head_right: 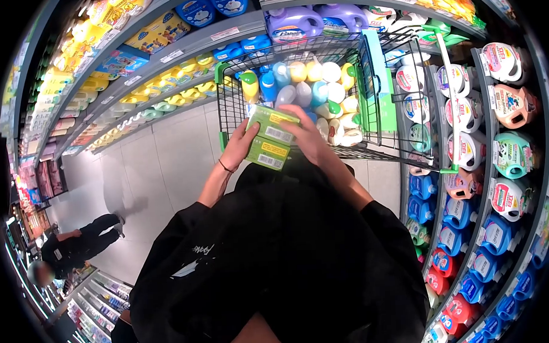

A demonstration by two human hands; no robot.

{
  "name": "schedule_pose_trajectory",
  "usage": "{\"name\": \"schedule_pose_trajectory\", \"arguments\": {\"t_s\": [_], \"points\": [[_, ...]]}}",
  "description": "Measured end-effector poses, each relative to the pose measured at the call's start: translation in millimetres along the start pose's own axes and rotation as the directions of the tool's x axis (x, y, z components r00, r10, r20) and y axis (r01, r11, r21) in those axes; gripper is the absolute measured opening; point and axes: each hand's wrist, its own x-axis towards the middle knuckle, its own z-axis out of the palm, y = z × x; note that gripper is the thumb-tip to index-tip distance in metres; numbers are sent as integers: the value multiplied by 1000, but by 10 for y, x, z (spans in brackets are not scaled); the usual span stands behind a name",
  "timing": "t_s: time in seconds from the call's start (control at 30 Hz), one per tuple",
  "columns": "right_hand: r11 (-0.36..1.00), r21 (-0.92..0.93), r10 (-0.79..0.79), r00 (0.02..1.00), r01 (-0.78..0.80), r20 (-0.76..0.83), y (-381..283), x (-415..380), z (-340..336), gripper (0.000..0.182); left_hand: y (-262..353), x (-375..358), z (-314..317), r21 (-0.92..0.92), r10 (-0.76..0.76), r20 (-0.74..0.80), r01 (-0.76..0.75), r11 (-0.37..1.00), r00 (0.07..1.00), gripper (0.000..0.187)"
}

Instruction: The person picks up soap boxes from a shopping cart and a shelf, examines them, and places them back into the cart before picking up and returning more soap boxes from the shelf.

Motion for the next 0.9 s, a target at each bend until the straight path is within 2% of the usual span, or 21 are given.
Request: {"name": "schedule_pose_trajectory", "arguments": {"t_s": [0.2,0.33,0.43,0.53,0.63,0.77,0.87,0.9], "points": [[994,105,-11,997,19,-75,30,4,34,51,-53,69,52,-99,53,-75,-60,993,996,32],[997,72,17,991,-8,-132,86,7,4,46,-72,96,76,-133,75,-80,-85,987,994,32],[996,88,26,989,-13,-148,107,-13,-19,44,-171,118,61,-71,67,-68,-71,995,995,33],[995,101,16,993,-4,-119,125,-36,-53,44,-261,107,93,-101,52,-70,-59,993,996,35],[996,85,0,988,13,-153,180,-31,-104,43,-347,91,138,-104,47,-76,-55,993,996,37],[999,42,17,979,-9,-201,110,-29,-173,45,-458,87,143,40,56,-72,-54,998,996,35],[997,33,-53,952,66,-301,140,25,-291,33,-430,28,99,199,147,-166,-112,973,975,27],[996,39,-57,941,74,-335,93,23,-296,34,-474,46,46,160,153,-207,-121,980,966,24]]}}
